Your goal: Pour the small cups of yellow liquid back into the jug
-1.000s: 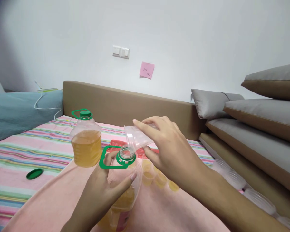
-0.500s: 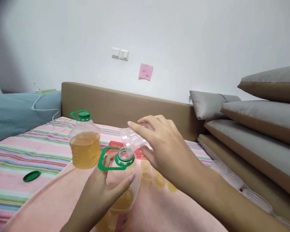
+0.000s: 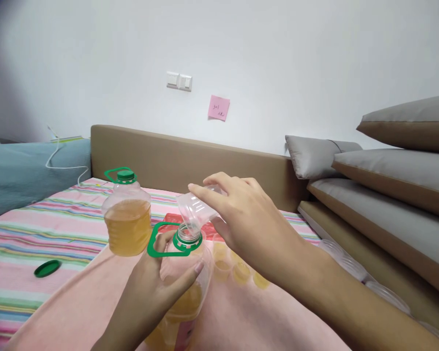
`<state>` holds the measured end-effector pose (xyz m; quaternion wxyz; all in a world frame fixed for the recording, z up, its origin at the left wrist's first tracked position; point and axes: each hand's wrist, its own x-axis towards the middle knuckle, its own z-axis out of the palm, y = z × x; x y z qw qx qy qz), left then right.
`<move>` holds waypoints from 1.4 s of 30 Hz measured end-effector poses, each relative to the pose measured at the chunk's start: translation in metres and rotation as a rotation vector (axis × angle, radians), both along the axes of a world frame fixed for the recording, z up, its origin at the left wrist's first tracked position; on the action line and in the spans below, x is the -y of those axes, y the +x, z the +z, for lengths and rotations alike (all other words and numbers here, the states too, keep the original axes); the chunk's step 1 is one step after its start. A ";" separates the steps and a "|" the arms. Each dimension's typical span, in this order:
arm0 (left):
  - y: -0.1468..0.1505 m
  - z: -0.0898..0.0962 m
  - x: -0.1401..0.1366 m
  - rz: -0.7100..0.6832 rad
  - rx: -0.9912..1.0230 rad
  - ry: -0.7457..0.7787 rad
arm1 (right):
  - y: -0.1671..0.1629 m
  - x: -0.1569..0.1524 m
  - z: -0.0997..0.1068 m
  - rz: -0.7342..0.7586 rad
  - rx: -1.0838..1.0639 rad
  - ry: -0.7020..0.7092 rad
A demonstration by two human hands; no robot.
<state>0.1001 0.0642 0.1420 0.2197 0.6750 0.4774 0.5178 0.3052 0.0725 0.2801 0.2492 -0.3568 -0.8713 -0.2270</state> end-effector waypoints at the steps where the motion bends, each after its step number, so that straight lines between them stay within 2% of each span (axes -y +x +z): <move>1: 0.000 0.000 0.000 -0.002 -0.002 -0.001 | -0.001 0.001 0.001 0.003 0.004 0.001; 9: -0.001 0.001 -0.001 0.007 -0.021 0.006 | -0.002 0.000 0.001 0.020 0.004 -0.025; 17: -0.001 0.000 -0.001 0.015 -0.023 -0.008 | -0.004 0.001 0.003 -0.025 0.071 0.054; 26: -0.002 -0.005 -0.004 0.036 -0.032 -0.019 | -0.004 -0.001 0.001 0.014 0.077 0.138; 31: 0.000 0.000 -0.002 0.008 -0.020 0.027 | -0.003 -0.002 -0.001 0.007 0.068 0.122; 42: -0.001 -0.003 0.000 0.036 -0.027 -0.025 | 0.000 -0.002 0.003 -0.001 0.087 0.067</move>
